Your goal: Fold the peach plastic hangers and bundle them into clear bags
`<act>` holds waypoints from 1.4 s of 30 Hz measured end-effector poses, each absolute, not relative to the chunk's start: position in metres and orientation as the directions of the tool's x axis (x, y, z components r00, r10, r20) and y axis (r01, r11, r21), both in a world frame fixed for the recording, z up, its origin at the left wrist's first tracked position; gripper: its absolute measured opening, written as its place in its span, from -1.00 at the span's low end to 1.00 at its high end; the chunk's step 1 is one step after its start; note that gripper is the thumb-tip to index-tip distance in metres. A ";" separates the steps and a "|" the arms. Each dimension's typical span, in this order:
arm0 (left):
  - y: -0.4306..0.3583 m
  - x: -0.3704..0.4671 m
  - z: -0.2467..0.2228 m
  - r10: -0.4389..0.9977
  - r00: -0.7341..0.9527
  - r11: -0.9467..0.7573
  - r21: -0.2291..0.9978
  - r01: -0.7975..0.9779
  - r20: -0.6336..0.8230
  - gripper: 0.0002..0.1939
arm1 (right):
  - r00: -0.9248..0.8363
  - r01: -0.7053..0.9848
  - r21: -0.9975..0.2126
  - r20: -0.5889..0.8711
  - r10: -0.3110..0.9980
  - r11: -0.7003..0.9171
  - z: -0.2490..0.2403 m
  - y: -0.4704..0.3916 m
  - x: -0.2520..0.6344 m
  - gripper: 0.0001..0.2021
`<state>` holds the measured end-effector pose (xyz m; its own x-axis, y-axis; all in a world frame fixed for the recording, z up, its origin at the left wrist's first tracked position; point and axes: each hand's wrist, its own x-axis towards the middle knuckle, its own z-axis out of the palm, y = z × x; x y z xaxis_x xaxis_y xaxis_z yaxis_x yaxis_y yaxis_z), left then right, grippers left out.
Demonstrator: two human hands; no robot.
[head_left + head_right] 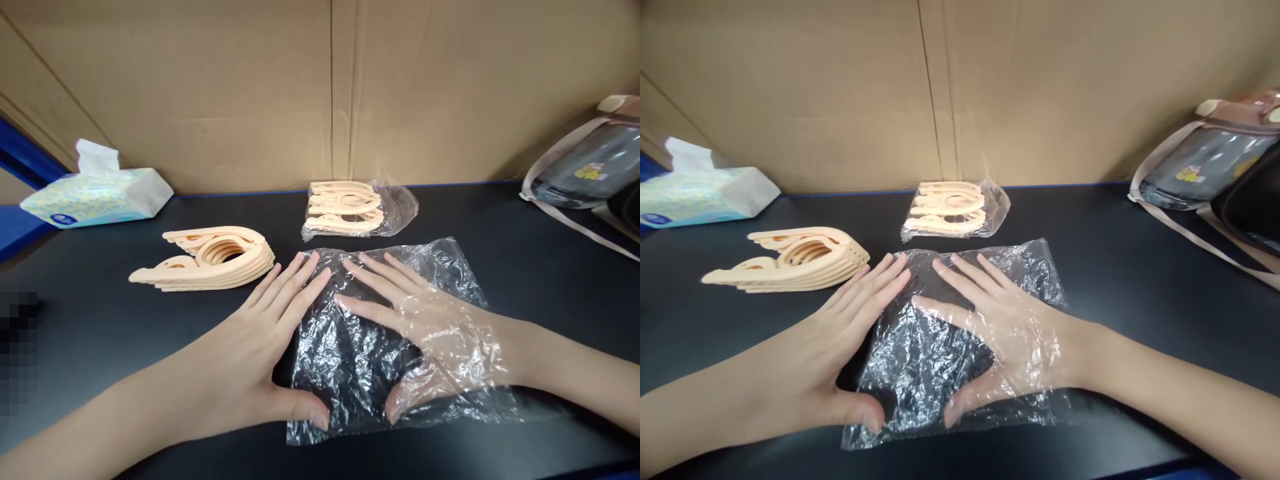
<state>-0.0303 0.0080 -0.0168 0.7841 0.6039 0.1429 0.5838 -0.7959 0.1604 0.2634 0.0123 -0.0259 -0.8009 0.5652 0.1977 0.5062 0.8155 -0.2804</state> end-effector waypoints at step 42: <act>0.053 -0.080 0.054 0.680 0.653 -0.697 0.020 0.716 0.333 -0.28 | -0.660 0.751 -0.204 -0.195 0.725 0.629 0.029 0.023 0.332 -0.50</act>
<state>-0.0805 0.0528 0.0538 0.6531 0.6803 0.3326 0.7164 -0.6974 0.0197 0.3320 0.0226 0.0294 -0.6603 0.7251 -0.1954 0.7506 0.6286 -0.2038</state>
